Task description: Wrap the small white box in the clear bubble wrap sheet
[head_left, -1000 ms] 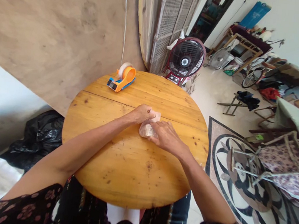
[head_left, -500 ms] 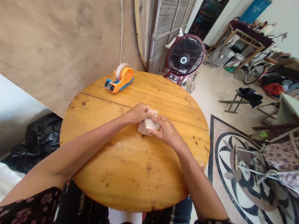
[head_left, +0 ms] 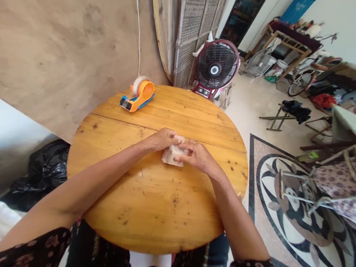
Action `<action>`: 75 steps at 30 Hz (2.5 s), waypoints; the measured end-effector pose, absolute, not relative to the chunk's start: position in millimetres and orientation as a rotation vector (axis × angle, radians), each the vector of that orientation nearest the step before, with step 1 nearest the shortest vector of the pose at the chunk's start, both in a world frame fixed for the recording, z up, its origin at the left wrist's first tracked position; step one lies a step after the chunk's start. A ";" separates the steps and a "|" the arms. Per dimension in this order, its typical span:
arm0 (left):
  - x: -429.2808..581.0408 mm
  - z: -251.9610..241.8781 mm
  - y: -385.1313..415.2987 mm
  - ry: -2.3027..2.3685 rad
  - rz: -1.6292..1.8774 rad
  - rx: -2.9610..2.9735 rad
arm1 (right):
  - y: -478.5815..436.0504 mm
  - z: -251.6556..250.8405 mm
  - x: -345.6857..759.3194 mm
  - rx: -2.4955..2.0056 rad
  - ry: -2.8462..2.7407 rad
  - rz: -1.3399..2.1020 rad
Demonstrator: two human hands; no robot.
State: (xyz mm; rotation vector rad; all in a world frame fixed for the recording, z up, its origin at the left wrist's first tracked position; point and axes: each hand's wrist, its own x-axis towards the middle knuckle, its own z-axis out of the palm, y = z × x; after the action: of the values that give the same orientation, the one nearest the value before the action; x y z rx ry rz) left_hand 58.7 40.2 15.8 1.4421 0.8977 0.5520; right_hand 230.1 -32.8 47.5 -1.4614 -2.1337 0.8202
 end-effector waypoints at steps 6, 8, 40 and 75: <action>58.5 17.8 41.2 0.916 0.586 1.326 | -37.6 30.6 225.3 -1.546 -1.895 0.811; 57.4 18.1 42.2 0.902 0.582 1.305 | -40.2 28.2 223.5 -1.615 -1.778 0.854; 69.0 12.9 -3.8 1.085 1.012 0.956 | -52.9 27.4 222.6 -1.582 -1.916 0.608; 65.2 12.3 -14.7 1.013 1.087 0.943 | -48.8 13.3 217.6 -1.430 -1.769 0.719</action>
State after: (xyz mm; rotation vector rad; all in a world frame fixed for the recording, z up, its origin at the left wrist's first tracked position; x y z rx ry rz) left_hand 65.2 -14.7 12.3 0.9433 1.0132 1.0874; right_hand 217.6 -48.8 13.3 -1.4304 -1.7687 0.7189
